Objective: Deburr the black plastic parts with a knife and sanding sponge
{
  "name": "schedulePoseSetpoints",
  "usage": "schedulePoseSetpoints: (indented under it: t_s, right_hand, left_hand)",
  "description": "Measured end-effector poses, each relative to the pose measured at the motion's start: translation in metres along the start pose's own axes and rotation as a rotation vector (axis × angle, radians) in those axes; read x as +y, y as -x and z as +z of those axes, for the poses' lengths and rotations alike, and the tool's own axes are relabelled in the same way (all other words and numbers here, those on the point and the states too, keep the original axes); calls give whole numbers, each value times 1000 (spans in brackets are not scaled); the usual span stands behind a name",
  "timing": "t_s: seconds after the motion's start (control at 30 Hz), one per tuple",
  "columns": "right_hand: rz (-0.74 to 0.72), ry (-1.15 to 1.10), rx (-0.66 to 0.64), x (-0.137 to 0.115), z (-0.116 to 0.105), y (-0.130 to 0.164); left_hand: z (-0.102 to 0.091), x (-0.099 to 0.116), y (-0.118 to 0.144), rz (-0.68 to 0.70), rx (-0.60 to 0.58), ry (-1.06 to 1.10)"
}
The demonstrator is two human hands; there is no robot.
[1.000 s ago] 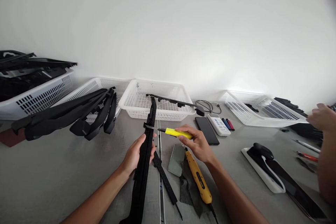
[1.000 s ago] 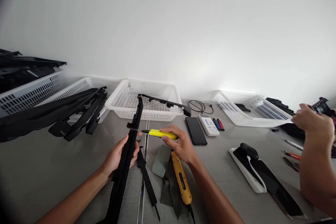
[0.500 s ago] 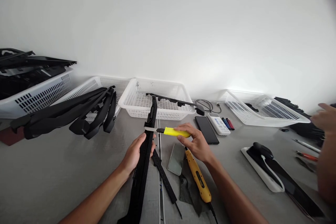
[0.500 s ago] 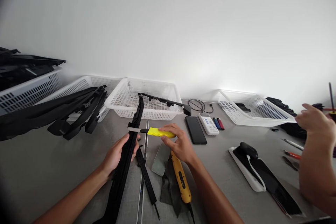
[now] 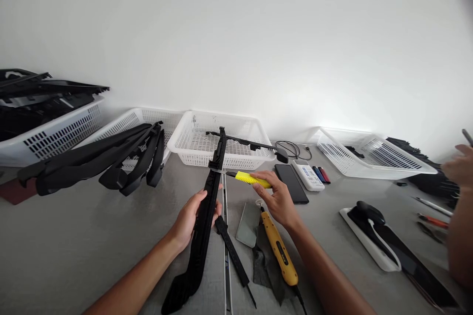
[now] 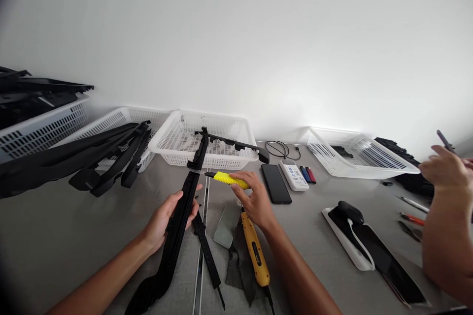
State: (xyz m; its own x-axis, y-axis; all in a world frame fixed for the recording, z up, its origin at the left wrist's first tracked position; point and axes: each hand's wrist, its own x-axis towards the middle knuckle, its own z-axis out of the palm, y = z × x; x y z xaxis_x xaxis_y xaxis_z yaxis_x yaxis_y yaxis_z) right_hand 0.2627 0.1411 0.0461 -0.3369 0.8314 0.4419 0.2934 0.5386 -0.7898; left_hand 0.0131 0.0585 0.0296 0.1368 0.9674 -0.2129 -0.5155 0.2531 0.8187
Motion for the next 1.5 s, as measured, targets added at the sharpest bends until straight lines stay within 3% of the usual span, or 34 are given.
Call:
schedulePoseSetpoints:
  t_s: [0.13,0.27,0.4,0.53,0.7,0.87,1.07,1.27,1.4,1.5]
  right_hand:
    - [33,-65,-157,-1,-2,1]
    - [22,-59,-124,-3,-3,2]
    - [42,-91,-233,-3,-4,2]
    - [46,-103,-207,-3,-6,2]
    - [55,-162,-355,-4,-8,2]
    - [78,-111,-258,0,-3,3]
    - [-3,-54,-152,-1,1,3]
    - [-9,-123,-312,-6,1,4]
    - [23,-119,-310,-7,1,5]
    - [47,-142,-388,-9,1,5]
  left_hand:
    - [2,0,1,31,23,72]
    - [5,2,1,61,14,128]
    - [5,2,1,66,15,133]
    - [4,1,1,76,28,119]
    - [5,3,0,84,94,111]
    - [6,6,0,85,86,136]
    - [7,5,0,82,82,120]
    - [4,3,-2,101,174,98]
    - [4,3,-3,140,192,91]
    - [5,4,-3,150,201,129]
